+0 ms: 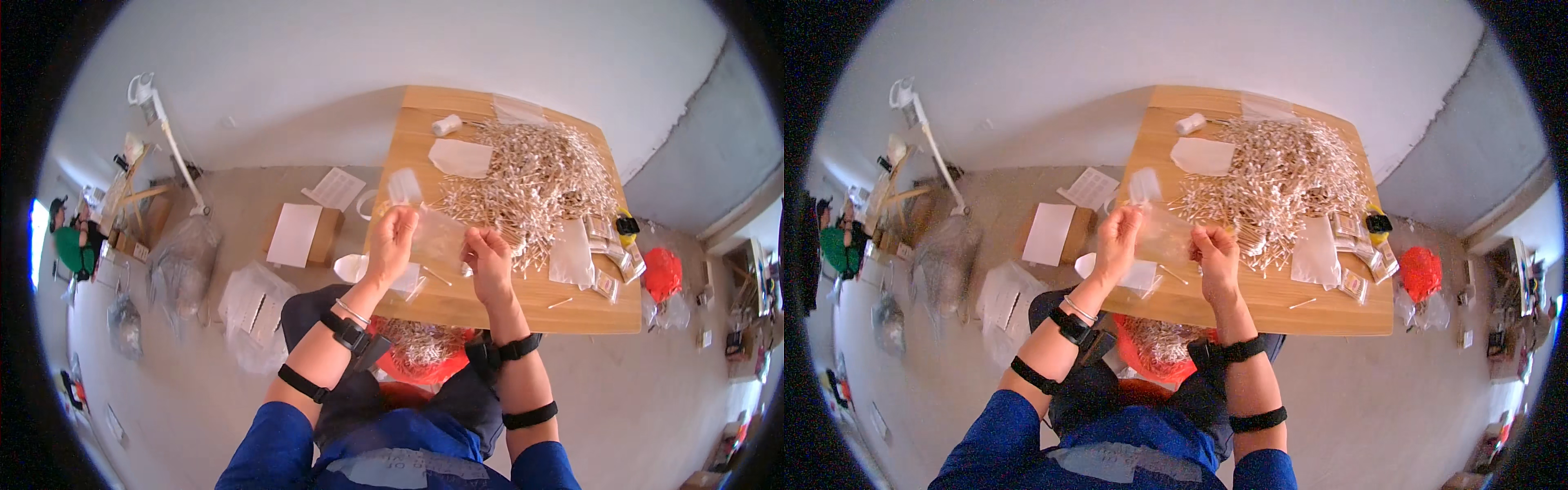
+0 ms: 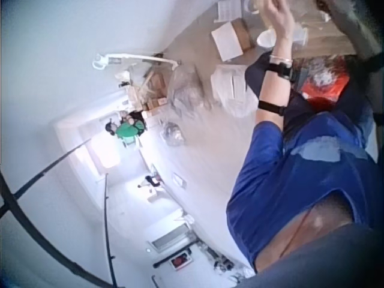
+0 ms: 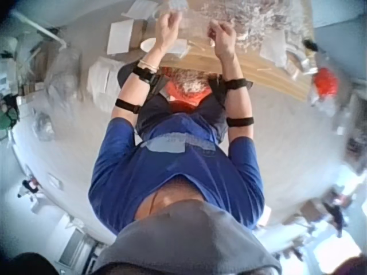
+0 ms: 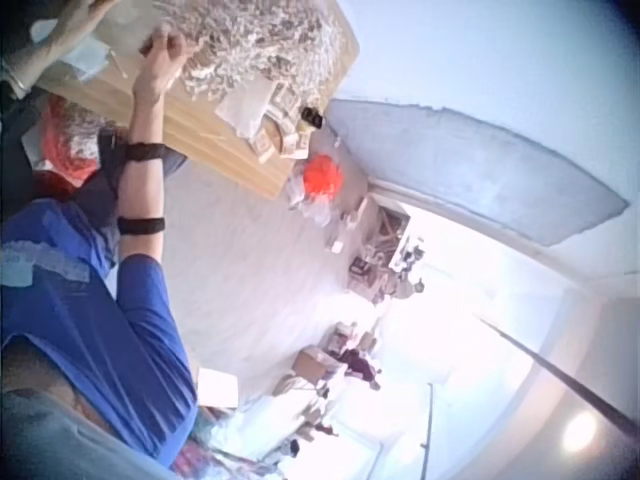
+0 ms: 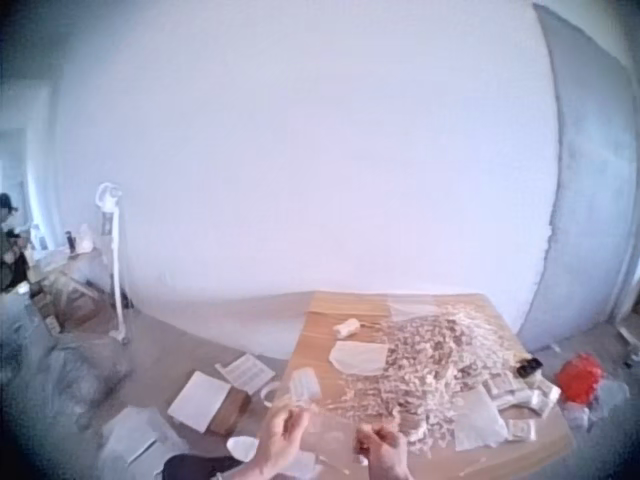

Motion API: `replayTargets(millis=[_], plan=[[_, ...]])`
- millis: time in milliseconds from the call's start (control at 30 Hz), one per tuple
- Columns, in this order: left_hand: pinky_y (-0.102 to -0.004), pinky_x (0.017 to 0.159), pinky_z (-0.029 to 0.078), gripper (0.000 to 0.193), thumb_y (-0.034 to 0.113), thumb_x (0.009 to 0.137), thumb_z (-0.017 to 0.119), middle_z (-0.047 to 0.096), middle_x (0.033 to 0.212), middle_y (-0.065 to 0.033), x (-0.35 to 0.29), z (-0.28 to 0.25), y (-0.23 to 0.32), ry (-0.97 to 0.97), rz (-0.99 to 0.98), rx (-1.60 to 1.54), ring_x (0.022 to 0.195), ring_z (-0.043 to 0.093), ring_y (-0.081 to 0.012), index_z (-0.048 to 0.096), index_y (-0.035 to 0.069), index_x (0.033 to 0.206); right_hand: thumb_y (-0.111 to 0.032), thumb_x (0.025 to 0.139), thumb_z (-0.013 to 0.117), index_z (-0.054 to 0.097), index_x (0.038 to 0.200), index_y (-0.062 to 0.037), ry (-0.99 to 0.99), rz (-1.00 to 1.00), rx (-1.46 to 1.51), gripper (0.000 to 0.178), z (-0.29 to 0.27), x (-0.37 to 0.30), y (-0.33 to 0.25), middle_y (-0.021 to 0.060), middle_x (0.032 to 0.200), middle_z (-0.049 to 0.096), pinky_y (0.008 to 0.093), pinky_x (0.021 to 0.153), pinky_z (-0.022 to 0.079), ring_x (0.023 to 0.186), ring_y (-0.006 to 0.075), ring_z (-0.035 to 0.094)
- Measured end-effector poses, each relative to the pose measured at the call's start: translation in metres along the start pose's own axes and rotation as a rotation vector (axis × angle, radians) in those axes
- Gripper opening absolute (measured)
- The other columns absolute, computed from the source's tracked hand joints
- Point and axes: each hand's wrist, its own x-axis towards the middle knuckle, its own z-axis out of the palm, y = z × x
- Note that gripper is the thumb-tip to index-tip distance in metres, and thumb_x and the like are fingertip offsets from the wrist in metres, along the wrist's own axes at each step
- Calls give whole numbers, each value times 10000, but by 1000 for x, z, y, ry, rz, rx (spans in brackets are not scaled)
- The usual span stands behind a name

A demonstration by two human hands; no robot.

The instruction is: The person sits at a wooden table and packs cotton swabs into small clear plastic bags. They pick up a handful of swabs, place them into a bag, and then fold the top of the bag to seal it. The person repeats this process, creating a stack of filled bags on the table.

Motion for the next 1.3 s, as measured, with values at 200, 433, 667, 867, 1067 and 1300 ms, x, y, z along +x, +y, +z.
replayTargets(millis=[200,433,667,867,1067,1300], plan=[[-232,594,480,292,309,895,689,629,763,1,-33,-30,16,-1,-371,-252,659,594,-87,623,34,970,-144,939,610,626,917,-43,-49,22,71,105,39,-12,26,17,775,620,255,647,465,698,98,560],[-237,617,495,156,152,895,675,656,768,-18,-49,-73,20,-83,-306,-33,678,594,-72,655,6,946,-122,890,654,664,1021,6,-233,-163,-476,183,89,-4,31,17,831,655,248,768,470,810,105,597],[-235,617,490,152,159,897,673,664,773,-22,-63,-98,3,-44,-391,-117,669,589,-75,676,9,918,-105,882,663,679,931,-13,-298,57,-203,105,100,3,50,6,799,650,227,722,464,753,81,574],[-225,559,455,205,199,904,662,649,776,-41,-76,-119,-24,399,-580,-357,626,567,-81,659,3,963,-135,828,709,674,982,-14,-163,-224,-851,198,68,-9,57,54,855,659,306,774,483,786,194,606],[-215,594,475,181,235,911,659,627,793,-13,-88,-147,-58,579,-630,-483,666,573,-90,624,75,987,-177,703,778,622,1116,-71,-52,-557,-1580,453,23,-31,96,108,1034,630,452,959,377,1063,322,500],[-227,607,474,140,212,920,643,630,796,-18,-92,-152,-63,669,-671,-553,671,575,-92,597,82,946,-196,720,758,655,1014,-114,-133,-324,-1604,323,19,-6,102,61,1046,620,453,913,384,1040,322,496]])
